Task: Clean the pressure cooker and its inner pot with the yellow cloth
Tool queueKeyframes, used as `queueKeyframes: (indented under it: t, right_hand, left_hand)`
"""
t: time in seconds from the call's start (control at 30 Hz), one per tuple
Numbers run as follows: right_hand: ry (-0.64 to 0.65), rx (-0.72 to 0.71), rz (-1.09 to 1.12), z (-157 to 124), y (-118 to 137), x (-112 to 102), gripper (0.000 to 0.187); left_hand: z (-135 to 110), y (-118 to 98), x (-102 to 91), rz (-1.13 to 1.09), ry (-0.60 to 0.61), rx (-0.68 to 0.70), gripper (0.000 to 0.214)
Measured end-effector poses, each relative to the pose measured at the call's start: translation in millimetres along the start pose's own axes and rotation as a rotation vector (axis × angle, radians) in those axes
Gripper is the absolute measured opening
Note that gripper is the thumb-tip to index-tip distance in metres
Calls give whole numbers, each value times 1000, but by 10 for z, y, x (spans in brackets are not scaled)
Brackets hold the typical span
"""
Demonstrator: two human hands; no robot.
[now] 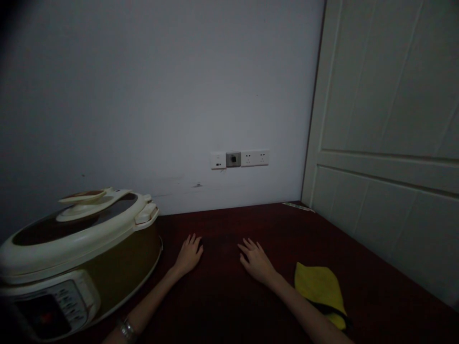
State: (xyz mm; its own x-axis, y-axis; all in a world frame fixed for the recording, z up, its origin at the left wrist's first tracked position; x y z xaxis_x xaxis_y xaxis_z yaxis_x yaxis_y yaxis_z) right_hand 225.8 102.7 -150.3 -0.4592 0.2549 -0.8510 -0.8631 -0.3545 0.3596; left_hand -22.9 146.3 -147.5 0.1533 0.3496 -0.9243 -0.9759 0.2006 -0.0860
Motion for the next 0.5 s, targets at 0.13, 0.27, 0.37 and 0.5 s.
queueKeyframes:
  t: [0.13, 0.27, 0.37, 0.5]
  right_hand:
    - [-4, -1, 19, 6, -21, 26, 48]
    - [-8, 7, 27, 4, -34, 38, 48]
    - [-21, 6, 32, -1, -25, 26, 48]
    - [-34, 2, 40, -2, -24, 25, 47]
  left_hand:
    - [-4, -3, -1, -2, 6, 0, 50]
    - [-7, -3, -1, 3, 13, 2, 50]
    - [-8, 5, 6, 4, 13, -5, 50]
    - [-18, 9, 8, -3, 2, -7, 50]
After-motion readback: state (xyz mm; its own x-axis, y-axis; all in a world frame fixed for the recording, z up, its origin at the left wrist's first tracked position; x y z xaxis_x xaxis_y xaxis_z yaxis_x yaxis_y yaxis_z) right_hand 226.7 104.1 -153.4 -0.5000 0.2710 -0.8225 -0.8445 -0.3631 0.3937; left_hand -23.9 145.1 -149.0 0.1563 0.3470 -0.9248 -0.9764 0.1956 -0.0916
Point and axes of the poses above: each hand's wrist, its own z-axis towards the middle knuckle, its own x-axis out of the palm, y = z × x, the point moved 4 cm from there along z, towards the middle knuckle, and after that the axes turned 10 degrees about -y, right-handed, at the moved point
